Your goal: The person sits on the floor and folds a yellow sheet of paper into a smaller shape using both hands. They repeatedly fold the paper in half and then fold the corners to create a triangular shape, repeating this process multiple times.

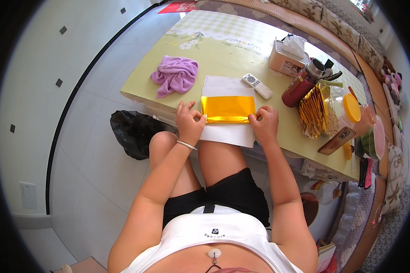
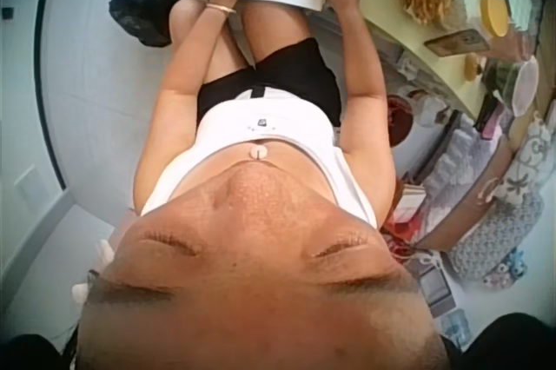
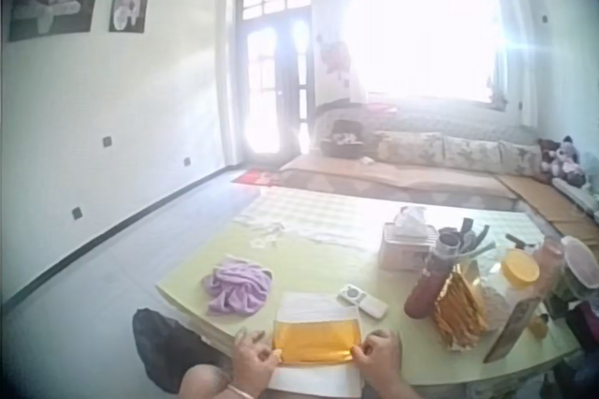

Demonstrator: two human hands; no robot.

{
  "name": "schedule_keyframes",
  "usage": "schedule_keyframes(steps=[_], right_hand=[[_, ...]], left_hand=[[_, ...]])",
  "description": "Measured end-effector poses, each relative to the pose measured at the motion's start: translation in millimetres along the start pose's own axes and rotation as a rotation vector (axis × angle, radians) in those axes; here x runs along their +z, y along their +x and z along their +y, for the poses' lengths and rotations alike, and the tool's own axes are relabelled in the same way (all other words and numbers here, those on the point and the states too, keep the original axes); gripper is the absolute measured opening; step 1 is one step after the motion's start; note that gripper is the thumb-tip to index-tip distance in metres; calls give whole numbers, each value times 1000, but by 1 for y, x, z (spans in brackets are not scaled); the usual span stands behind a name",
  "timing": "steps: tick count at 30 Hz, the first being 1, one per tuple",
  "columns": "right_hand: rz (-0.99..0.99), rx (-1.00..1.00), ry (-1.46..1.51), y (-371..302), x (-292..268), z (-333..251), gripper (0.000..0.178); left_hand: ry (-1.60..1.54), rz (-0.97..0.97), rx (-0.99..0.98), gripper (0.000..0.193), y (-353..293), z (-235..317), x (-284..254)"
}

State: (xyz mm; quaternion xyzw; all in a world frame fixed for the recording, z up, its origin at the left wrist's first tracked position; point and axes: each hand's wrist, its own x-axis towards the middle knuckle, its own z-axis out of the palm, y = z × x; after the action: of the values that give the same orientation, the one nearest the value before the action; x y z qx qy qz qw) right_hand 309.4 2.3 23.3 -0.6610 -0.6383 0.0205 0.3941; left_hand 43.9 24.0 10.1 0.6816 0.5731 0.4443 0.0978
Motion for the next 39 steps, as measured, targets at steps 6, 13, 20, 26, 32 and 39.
schedule_keyframes(steps=[6,13,20,26,32,39], right_hand=[[19,-10,10,-2,-1,-1,19],[15,-6,0,-4,-1,-4,17],[5,-29,0,-6,-2,-3,17],[-76,43,-53,-5,-4,-4,19],[-48,-94,-97,-6,-4,-7,58],[-383,-337,-243,-5,15,-44,47]], left_hand=[[13,13,19,17,-2,-2,3],[64,-8,37,19,-3,1,1],[96,-32,43,19,-3,1,-1],[264,-32,337,39,10,29,-14],[217,-481,719,41,22,6,-6],[223,-515,666,33,27,27,-6]])
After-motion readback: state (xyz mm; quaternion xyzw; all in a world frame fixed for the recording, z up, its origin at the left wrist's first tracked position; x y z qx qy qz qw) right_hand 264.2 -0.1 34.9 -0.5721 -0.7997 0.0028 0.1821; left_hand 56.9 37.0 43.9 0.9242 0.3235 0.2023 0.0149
